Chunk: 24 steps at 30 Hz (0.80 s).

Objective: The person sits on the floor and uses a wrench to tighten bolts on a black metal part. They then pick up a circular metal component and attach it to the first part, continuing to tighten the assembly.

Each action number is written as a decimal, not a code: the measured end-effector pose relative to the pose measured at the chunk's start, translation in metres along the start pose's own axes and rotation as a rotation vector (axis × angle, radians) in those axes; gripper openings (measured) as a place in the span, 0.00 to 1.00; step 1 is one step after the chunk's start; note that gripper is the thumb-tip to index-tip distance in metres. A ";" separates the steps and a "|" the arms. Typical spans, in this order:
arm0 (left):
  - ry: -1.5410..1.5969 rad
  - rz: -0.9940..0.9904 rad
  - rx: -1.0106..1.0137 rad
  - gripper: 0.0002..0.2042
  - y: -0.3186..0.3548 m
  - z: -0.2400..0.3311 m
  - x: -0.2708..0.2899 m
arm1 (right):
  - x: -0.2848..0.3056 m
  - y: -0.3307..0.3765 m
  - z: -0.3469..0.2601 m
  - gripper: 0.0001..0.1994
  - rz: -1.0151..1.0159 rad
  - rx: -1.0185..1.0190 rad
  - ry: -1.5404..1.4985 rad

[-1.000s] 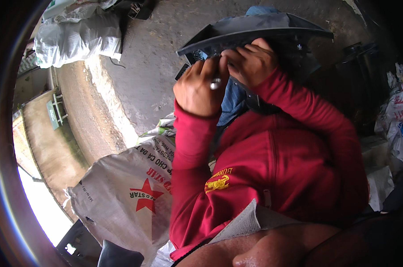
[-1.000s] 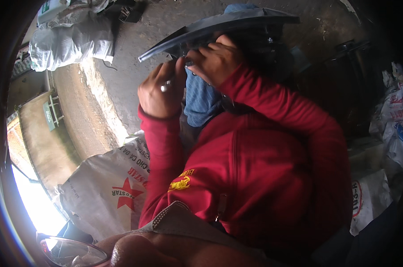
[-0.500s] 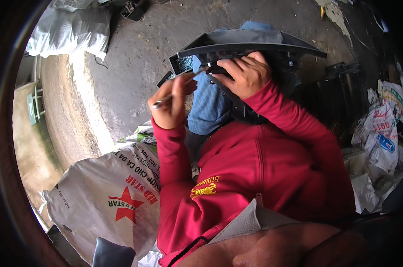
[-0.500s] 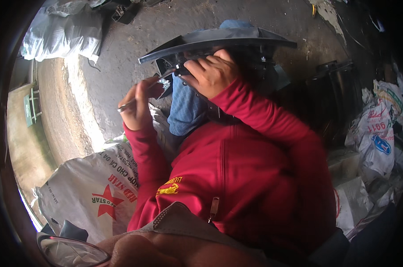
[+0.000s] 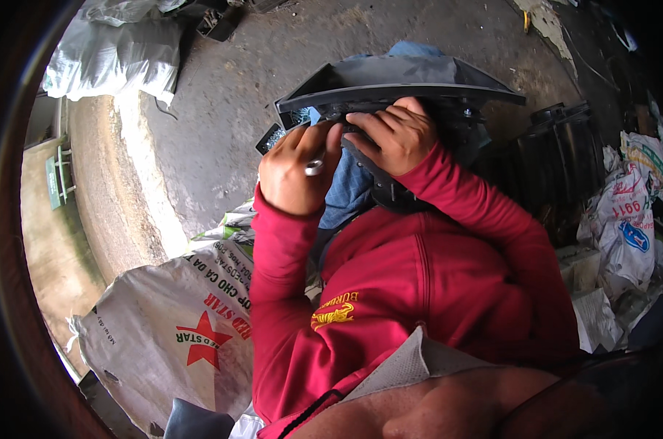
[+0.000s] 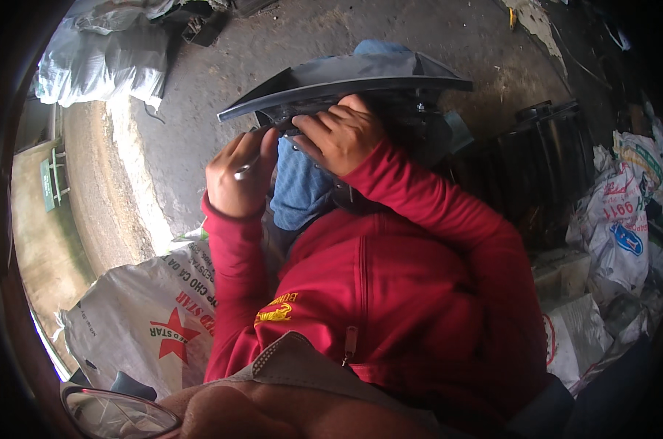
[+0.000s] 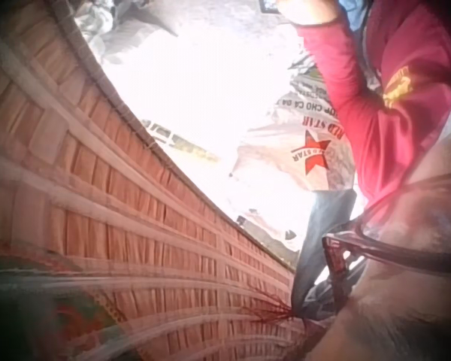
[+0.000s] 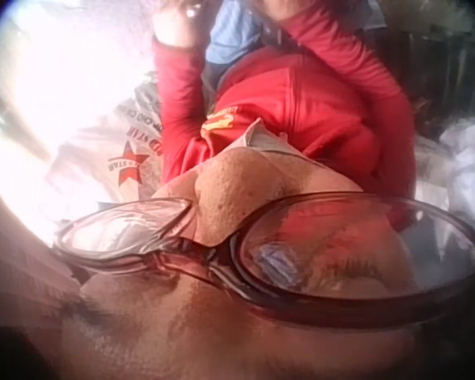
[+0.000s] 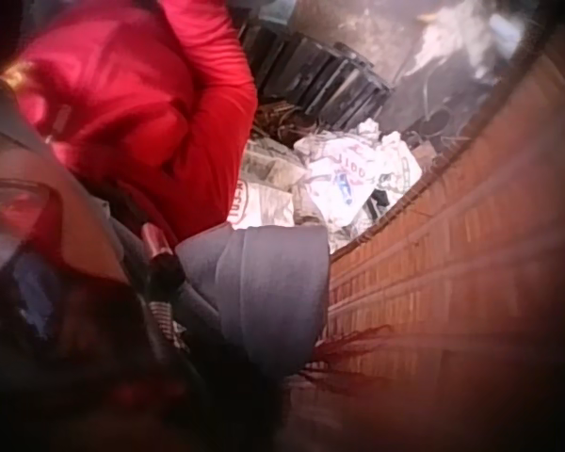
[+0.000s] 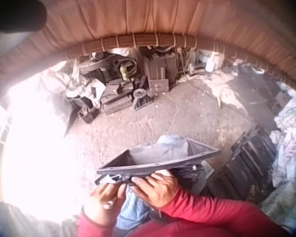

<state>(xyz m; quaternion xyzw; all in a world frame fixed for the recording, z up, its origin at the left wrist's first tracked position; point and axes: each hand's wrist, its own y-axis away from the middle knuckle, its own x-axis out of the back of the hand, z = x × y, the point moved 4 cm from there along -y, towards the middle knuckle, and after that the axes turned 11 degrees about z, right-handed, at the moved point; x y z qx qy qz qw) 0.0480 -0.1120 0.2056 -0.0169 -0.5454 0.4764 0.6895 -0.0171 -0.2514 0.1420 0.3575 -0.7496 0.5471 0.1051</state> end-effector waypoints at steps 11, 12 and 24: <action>1.308 0.114 0.924 0.21 0.064 -0.122 -0.045 | -0.002 0.002 0.008 0.13 0.020 0.063 -0.027; 1.266 0.153 0.885 0.21 0.058 -0.113 -0.034 | -0.001 0.002 0.009 0.13 0.020 0.057 -0.024; -0.077 -0.035 0.001 0.09 -0.006 0.006 -0.013 | 0.004 0.002 0.006 0.11 -0.052 0.000 -0.078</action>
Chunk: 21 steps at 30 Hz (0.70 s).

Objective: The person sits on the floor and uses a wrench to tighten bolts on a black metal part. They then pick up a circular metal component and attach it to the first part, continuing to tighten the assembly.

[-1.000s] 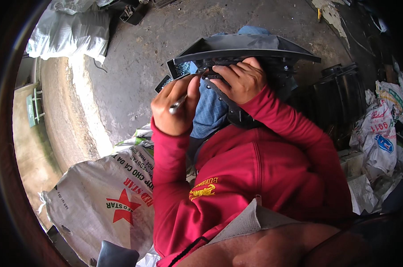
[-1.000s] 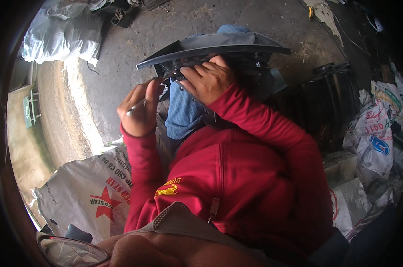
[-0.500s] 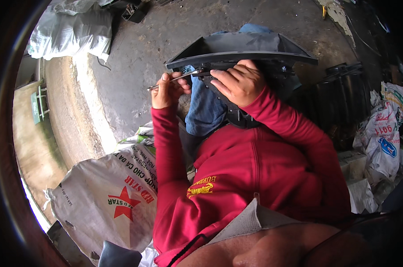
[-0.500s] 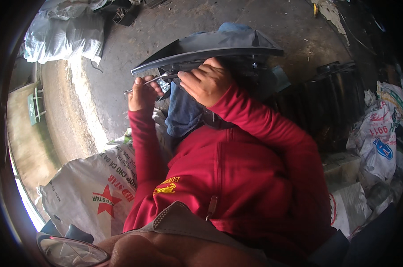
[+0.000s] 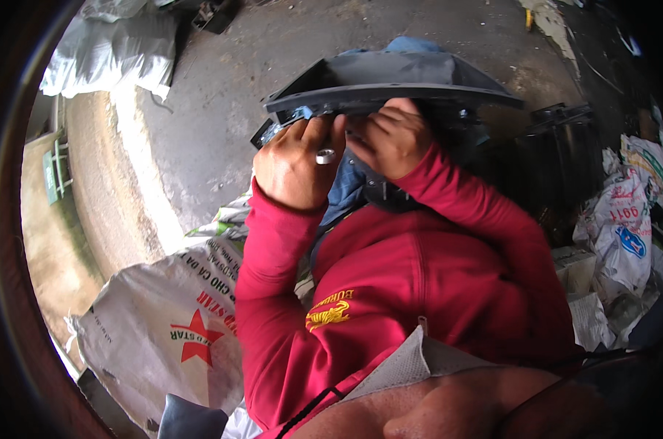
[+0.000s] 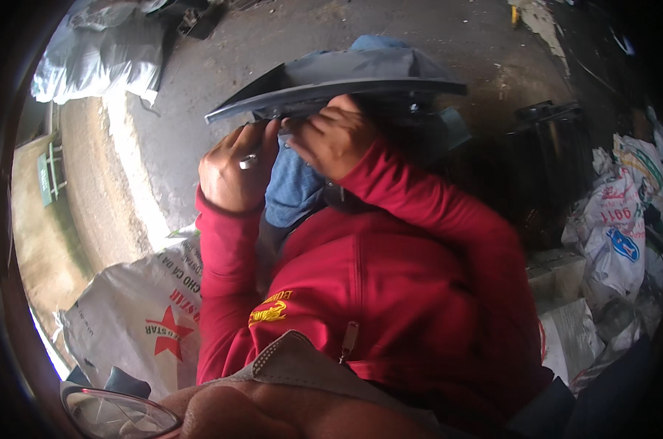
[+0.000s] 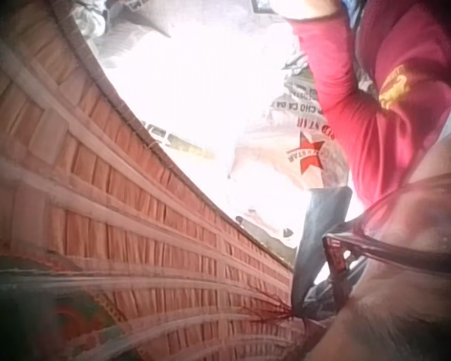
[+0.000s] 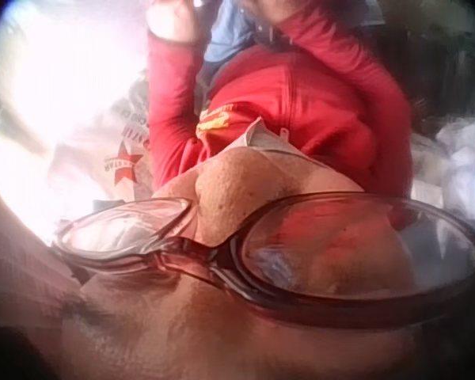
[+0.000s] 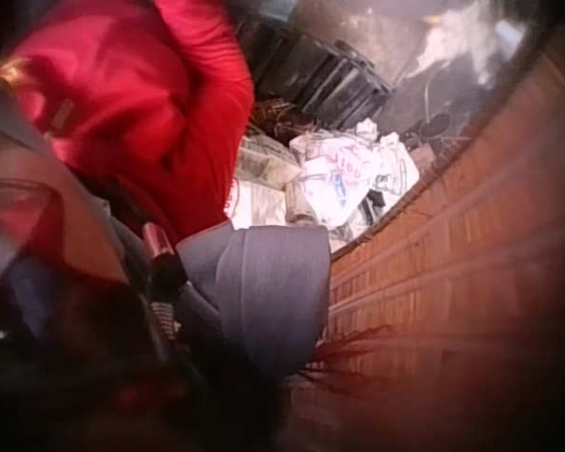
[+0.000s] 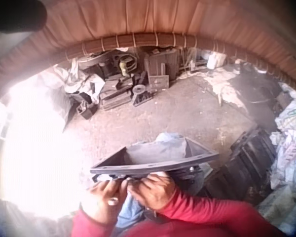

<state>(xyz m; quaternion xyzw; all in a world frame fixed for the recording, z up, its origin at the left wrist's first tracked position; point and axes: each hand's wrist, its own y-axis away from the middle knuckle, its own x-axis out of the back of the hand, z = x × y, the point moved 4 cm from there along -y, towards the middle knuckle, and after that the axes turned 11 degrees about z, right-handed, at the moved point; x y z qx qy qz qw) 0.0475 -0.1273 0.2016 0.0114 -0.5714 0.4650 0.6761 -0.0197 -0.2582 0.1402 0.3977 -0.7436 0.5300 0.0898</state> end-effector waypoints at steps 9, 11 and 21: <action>1.290 0.117 1.063 0.23 0.078 -0.135 -0.054 | -0.007 0.008 0.001 0.11 0.018 0.065 0.019; 1.063 0.107 0.813 0.23 0.053 -0.107 -0.022 | -0.002 0.002 0.003 0.04 0.125 0.066 -0.001; -0.089 0.011 -0.071 0.12 -0.013 0.002 -0.008 | 0.001 0.001 0.003 0.05 0.181 0.061 -0.070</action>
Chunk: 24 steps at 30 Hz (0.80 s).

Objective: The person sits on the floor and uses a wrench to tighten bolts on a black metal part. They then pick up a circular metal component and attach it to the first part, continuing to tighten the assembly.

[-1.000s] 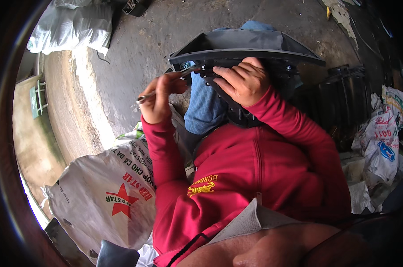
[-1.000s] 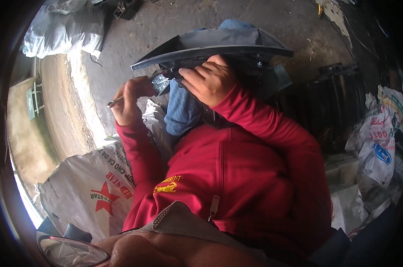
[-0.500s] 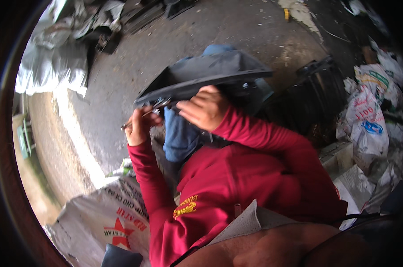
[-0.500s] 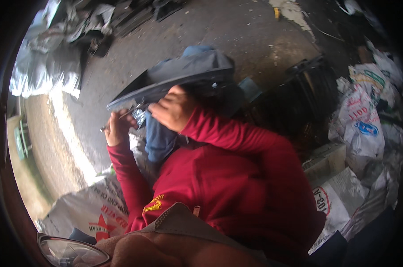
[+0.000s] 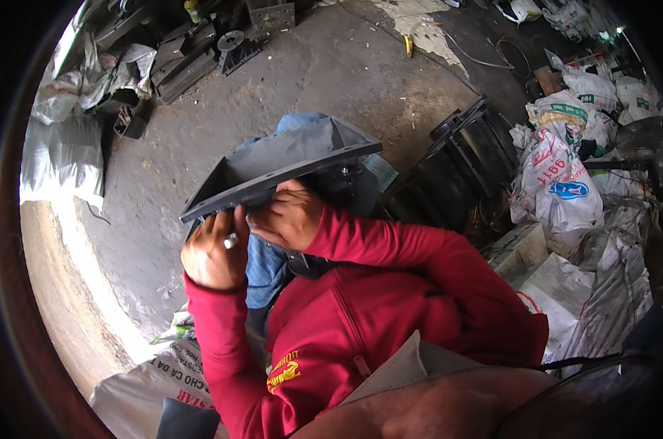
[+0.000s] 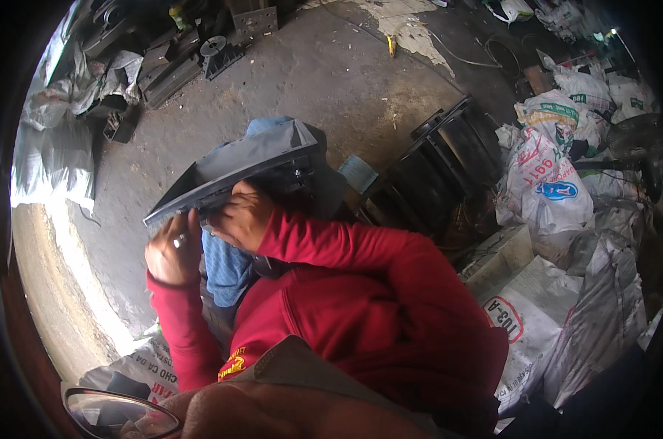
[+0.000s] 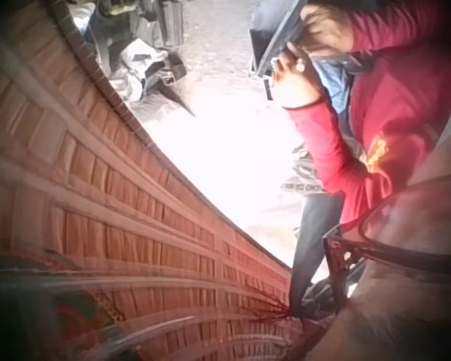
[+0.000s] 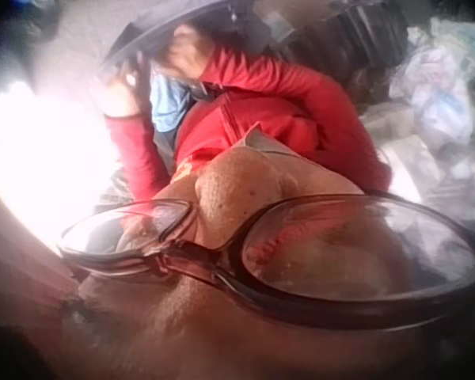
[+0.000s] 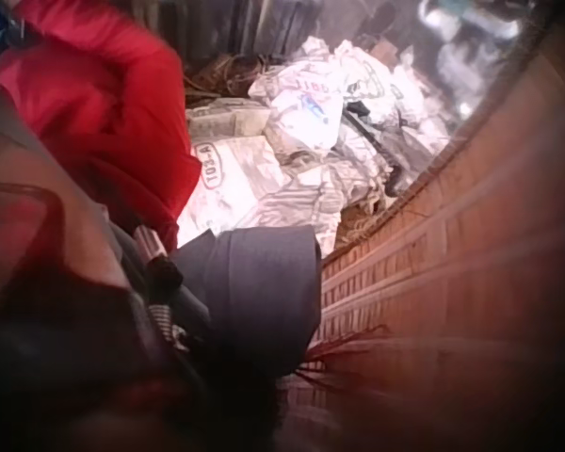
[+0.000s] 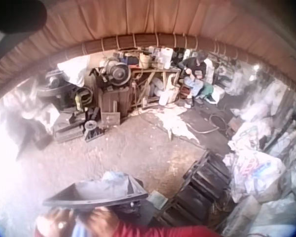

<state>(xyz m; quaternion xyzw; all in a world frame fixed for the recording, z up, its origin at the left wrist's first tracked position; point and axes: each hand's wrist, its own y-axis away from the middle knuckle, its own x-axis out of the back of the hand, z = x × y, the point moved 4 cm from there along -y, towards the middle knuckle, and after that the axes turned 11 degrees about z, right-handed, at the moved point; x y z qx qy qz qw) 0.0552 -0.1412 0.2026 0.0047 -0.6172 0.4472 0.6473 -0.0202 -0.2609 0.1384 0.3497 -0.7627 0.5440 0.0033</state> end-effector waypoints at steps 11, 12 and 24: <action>1.350 0.103 0.951 0.21 0.074 -0.104 -0.017 | 0.000 -0.002 -0.005 0.09 -0.176 0.011 0.033; 1.168 0.063 0.868 0.20 0.065 -0.092 0.002 | 0.001 -0.003 -0.006 0.10 -0.170 0.009 0.008; 0.221 -0.026 0.161 0.03 0.015 -0.011 0.017 | 0.005 -0.005 -0.005 0.07 -0.217 -0.016 0.009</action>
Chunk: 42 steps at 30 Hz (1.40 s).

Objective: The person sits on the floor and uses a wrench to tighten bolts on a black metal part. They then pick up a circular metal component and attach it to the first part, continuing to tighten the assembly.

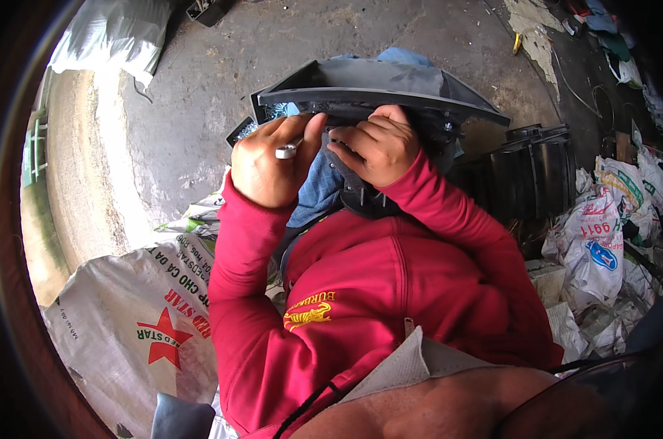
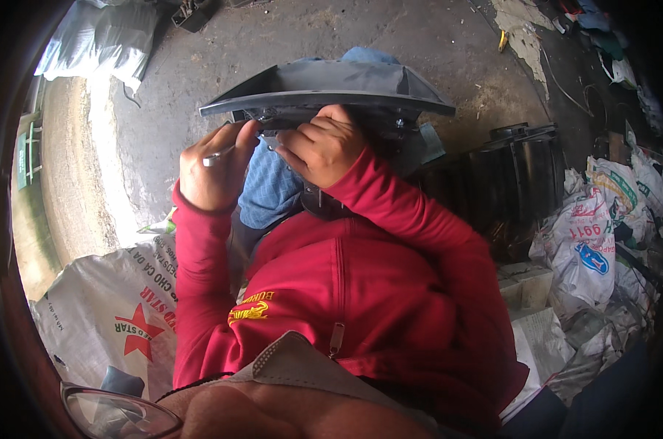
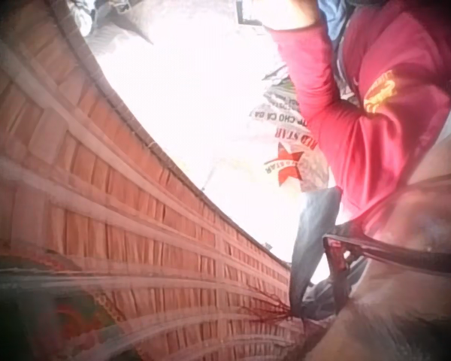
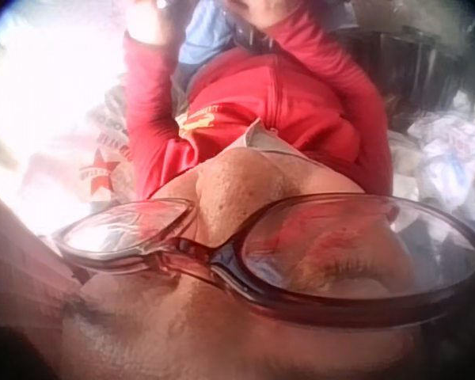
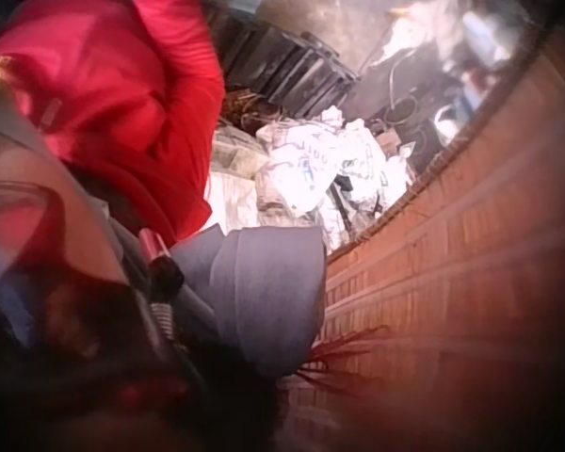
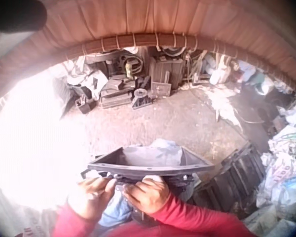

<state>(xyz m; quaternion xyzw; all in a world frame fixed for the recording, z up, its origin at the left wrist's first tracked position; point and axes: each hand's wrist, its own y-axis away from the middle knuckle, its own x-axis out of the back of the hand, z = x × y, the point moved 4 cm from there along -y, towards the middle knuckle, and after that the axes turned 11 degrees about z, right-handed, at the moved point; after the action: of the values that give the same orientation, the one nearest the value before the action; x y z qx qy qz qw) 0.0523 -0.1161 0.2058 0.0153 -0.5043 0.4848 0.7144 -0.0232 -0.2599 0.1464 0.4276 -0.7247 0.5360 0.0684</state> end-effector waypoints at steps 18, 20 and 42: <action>-0.310 -0.134 -0.152 0.12 -0.013 0.014 -0.028 | -0.005 0.005 0.005 0.08 0.009 -0.012 -0.031; 0.250 -0.140 0.267 0.16 0.000 -0.026 -0.022 | -0.005 0.005 0.005 0.08 -0.042 -0.010 -0.007; -0.273 -0.053 -0.282 0.07 -0.003 -0.015 -0.022 | -0.003 0.002 0.004 0.08 -0.038 0.015 -0.041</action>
<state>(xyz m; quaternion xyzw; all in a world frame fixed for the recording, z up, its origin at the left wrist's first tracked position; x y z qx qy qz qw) 0.0643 -0.1250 0.1833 -0.0062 -0.6587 0.3840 0.6470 -0.0210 -0.2613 0.1414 0.4529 -0.7136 0.5310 0.0607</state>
